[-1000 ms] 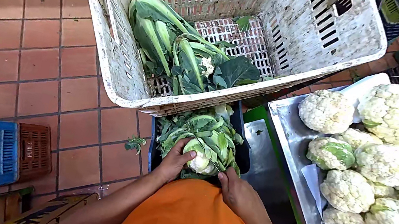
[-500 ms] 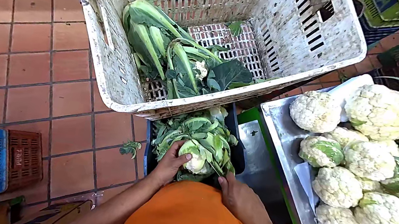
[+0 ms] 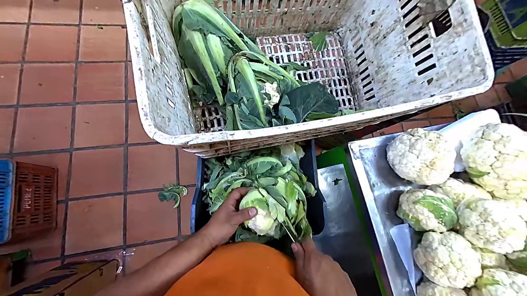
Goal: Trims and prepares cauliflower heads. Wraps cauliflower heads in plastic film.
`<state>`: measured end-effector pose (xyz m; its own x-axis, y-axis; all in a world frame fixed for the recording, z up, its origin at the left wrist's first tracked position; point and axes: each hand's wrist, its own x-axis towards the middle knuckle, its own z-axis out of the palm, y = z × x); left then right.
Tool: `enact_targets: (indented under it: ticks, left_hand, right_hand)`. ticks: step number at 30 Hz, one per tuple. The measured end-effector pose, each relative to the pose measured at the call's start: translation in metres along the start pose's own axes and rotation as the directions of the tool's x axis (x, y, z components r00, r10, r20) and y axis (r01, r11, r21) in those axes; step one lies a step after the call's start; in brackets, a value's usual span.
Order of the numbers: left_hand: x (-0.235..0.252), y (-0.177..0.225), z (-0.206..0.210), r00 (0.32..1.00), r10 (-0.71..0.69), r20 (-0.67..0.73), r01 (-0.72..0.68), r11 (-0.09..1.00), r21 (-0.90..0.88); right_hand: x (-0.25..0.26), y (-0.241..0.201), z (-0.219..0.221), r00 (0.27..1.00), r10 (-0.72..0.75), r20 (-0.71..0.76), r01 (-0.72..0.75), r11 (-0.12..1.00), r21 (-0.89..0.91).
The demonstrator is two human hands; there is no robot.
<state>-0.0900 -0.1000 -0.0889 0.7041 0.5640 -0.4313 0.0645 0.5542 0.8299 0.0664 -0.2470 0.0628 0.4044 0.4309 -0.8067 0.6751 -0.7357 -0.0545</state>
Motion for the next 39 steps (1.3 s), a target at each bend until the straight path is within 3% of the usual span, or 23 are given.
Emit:
enact_targets:
  ticks: [14, 21, 28, 39]
  left_hand:
    - [0.003, -0.001, 0.003, 0.998, -0.031, -0.056, 0.027, 0.997, -0.069]
    - [0.002, 0.001, 0.003, 1.0, -0.021, -0.013, 0.02, 0.995, -0.101]
    - [0.003, 0.003, 0.003, 0.999, -0.027, -0.025, 0.024, 0.996, -0.089]
    - [0.002, 0.002, 0.0, 0.999, -0.028, -0.027, 0.024, 0.992, -0.122]
  right_hand:
    - [0.016, 0.002, -0.01, 1.0, -0.003, 0.025, 0.003, 1.0, -0.011]
    - [0.011, 0.006, -0.009, 1.0, 0.007, 0.009, -0.007, 1.0, 0.002]
    - [0.045, 0.047, -0.02, 0.968, -0.248, 0.024, 0.238, 0.948, 0.212]
    - [0.063, 0.058, -0.048, 0.94, -0.295, 0.17, 0.256, 0.941, 0.222]
